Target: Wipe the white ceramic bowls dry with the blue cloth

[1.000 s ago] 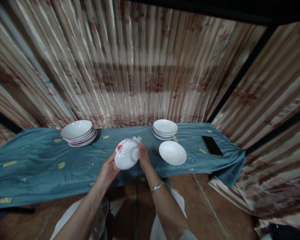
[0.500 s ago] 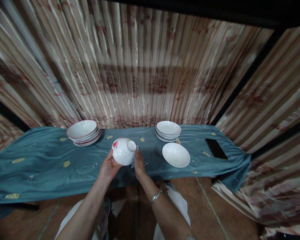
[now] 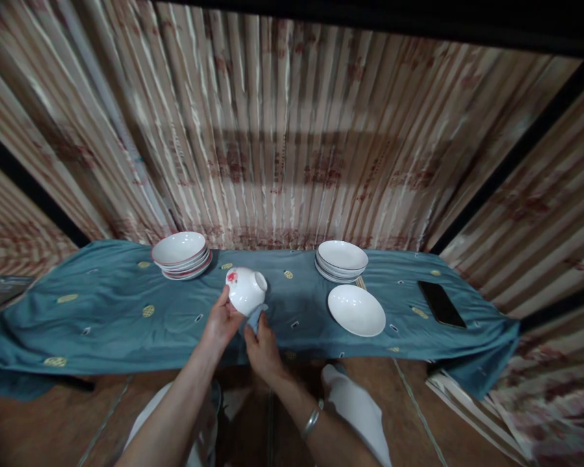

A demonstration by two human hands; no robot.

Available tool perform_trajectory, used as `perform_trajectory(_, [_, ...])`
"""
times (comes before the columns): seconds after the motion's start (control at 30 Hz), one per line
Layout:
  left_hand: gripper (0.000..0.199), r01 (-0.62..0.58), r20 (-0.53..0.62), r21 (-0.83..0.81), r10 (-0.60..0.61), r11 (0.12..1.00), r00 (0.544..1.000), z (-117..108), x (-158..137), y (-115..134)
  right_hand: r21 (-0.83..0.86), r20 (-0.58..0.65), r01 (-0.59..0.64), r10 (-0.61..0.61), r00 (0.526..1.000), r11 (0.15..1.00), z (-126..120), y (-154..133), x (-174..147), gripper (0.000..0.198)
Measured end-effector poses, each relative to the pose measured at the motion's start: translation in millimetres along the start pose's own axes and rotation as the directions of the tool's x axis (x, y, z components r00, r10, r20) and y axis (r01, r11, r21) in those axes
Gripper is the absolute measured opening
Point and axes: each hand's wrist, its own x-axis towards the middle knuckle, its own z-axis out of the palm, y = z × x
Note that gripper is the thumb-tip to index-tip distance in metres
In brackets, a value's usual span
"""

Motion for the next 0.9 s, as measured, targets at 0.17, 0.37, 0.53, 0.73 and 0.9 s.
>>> perform_trajectory(0.17, [0.043, -0.017, 0.015, 0.056, 0.016, 0.998, 1.0, -3.2, 2.8, -1.3, -0.201, 0.045, 0.137, -0.131, 0.99, 0.97, -5.0, -12.6, -10.7, 0.048])
perform_trajectory(0.37, [0.037, -0.016, -0.017, 0.08, 0.018, 0.997, 1.0, -2.1, 0.2, -1.7, -0.324, 0.117, 0.378, -0.36, 0.926, 0.867, -16.8, -23.3, -7.2, 0.048])
perform_trajectory(0.53, [0.028, -0.017, 0.01, 0.129, 0.016, 0.991, 1.0, -8.3, 0.0, -8.8, -0.454, 0.114, 0.518, -0.529, 0.841, 0.725, -31.8, -28.8, 1.6, 0.056])
perform_trajectory(0.73, [0.009, -0.092, -0.022, 0.266, 0.102, 0.96, 0.995, -16.0, -2.2, -22.3, -0.661, 0.253, 0.566, -0.564, 0.786, 0.493, -29.0, -29.3, 8.5, 0.053])
perform_trajectory(0.9, [0.027, -0.157, 0.091, 0.341, 0.134, 0.927, 0.987, -13.7, -11.4, -24.0, -0.722, 0.267, 0.512, -0.495, 0.827, 0.465, -34.3, -40.6, 14.2, 0.053])
